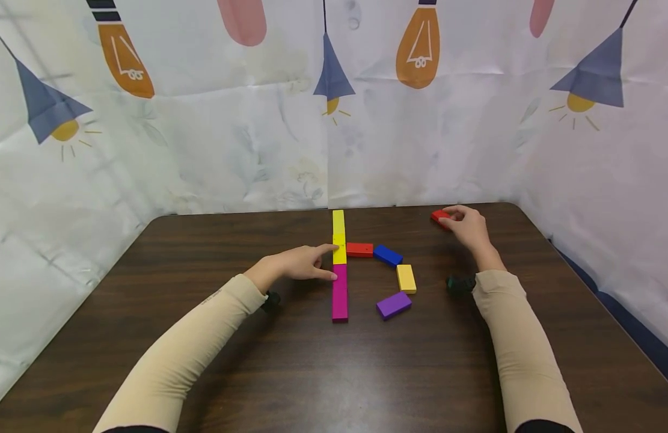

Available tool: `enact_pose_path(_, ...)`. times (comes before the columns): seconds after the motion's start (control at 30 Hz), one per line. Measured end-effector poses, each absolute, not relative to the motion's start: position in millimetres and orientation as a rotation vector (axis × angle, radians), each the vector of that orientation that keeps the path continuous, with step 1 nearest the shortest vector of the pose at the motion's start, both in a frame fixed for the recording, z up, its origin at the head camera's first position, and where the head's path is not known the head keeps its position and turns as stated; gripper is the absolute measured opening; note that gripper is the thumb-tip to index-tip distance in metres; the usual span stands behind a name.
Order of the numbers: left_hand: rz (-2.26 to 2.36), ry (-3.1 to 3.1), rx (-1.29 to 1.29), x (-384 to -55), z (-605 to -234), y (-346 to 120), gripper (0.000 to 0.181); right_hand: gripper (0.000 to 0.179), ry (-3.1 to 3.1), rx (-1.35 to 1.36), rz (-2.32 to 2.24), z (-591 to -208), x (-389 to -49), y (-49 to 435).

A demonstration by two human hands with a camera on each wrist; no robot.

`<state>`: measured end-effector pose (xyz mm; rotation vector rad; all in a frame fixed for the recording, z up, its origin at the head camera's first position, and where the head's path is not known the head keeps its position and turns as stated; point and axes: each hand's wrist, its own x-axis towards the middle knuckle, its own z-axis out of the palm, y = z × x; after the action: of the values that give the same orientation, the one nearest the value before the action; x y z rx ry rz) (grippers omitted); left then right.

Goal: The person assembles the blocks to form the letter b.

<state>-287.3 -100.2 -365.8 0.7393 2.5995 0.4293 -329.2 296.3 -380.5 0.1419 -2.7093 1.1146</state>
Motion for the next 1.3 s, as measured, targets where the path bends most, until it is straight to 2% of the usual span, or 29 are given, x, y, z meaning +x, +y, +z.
enact_pose_path(0.77,0.435,2.593,0.713,-287,-366,-99,0.082,0.058,-2.912,-0.061,1.061,-388,-348,303)
enact_pose_path(1.3,0.436,2.595,0.722,-287,-366,-99,0.083,0.054,-2.934,-0.032,1.005,-385,-347,307)
